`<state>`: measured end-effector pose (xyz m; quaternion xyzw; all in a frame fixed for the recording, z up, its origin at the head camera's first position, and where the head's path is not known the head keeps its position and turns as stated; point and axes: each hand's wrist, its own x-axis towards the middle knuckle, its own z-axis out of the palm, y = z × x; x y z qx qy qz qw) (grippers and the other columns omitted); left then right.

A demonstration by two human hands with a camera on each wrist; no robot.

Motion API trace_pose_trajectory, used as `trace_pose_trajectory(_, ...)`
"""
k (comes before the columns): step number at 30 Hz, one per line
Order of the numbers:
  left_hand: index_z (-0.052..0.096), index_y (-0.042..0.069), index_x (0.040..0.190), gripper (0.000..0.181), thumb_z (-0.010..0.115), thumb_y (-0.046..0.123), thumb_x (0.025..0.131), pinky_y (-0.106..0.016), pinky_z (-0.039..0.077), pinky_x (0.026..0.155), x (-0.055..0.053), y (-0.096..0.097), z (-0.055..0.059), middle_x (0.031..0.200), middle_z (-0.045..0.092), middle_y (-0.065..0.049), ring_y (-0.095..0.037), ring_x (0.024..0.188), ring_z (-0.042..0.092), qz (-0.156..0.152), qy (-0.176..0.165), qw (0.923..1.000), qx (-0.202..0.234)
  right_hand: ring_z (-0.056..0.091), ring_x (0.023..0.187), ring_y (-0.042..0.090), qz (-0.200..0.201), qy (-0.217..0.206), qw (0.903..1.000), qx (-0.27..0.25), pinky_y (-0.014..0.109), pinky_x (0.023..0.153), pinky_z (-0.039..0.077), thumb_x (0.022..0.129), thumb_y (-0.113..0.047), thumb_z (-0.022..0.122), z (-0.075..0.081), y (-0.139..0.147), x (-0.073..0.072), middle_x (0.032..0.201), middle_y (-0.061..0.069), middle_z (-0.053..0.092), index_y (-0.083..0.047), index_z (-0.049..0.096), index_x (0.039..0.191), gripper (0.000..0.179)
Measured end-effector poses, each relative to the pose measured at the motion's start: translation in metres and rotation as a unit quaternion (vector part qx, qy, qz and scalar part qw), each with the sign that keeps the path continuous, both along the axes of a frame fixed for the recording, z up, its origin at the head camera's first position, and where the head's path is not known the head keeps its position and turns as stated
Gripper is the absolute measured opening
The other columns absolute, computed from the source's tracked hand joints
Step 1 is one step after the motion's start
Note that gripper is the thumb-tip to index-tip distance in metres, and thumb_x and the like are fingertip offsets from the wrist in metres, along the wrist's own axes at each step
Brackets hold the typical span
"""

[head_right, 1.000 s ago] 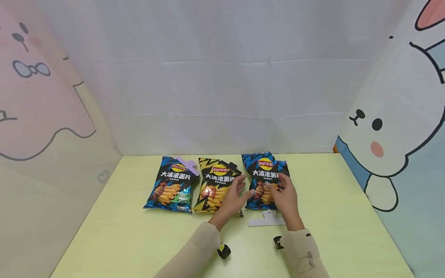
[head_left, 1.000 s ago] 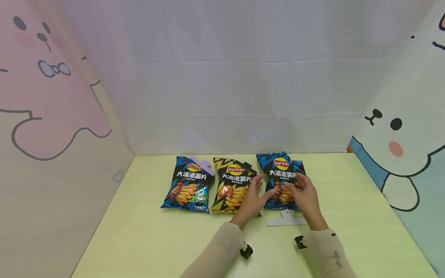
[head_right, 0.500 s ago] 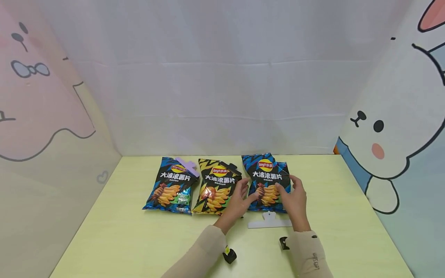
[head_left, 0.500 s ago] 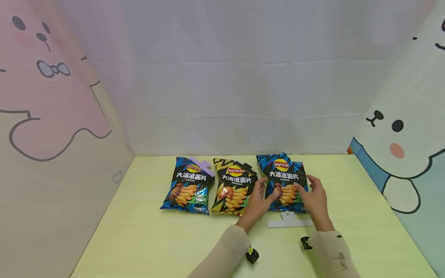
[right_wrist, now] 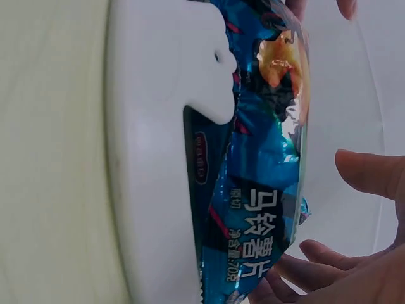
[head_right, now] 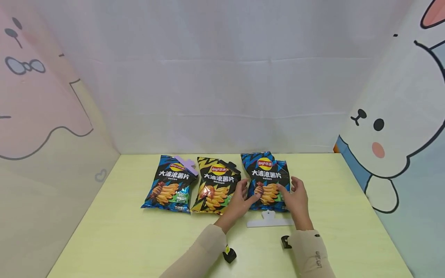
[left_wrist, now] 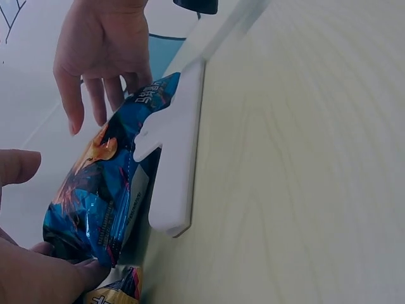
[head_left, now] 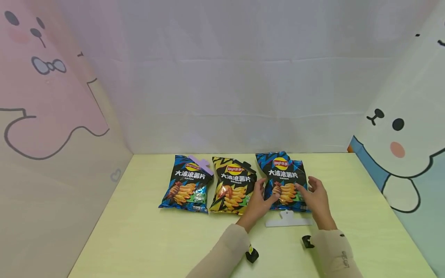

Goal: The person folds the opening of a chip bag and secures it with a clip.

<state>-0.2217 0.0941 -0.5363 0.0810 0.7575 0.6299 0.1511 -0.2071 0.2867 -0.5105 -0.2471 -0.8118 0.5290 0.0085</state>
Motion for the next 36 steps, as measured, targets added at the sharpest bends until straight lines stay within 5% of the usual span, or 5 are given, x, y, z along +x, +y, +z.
trace_pose_trajectory(7,0.029,0.016,0.155,0.074,0.068,0.034,0.096,-0.053,0.040,0.117,-0.001,0.000,-0.002,0.155,0.045,-0.019,-0.034,0.143,0.046,0.012,-0.006,0.9997,-0.019,0.023,0.151,0.049,0.031,-0.016,0.9993,-0.016,0.059,0.122,0.028,0.101,-0.031,0.061,-0.003,0.000,0.001,0.165,0.029,0.016,-0.003,0.005,0.161,0.087)
trace_pose_trajectory(21,0.032,0.007,0.157,0.080,0.069,0.036,0.093,-0.057,0.035,0.119,-0.003,0.007,-0.001,0.156,0.042,-0.017,-0.036,0.143,0.043,0.018,-0.003,0.9977,-0.065,0.026,0.149,0.051,0.043,-0.038,0.9983,-0.008,0.058,0.121,0.030,0.100,-0.034,0.060,-0.005,0.001,0.002,0.161,0.036,0.022,0.007,0.012,0.158,0.086)
trace_pose_trajectory(36,0.037,0.007,0.154,0.078,0.074,0.033,0.091,-0.057,0.037,0.118,0.001,0.012,-0.002,0.152,0.045,-0.018,-0.036,0.141,0.045,0.024,-0.010,0.9970,-0.073,0.031,0.148,0.048,0.003,-0.005,0.9992,-0.039,0.059,0.119,0.034,0.100,-0.028,0.061,-0.006,-0.001,0.010,0.161,0.033,0.024,-0.001,0.015,0.160,0.080)
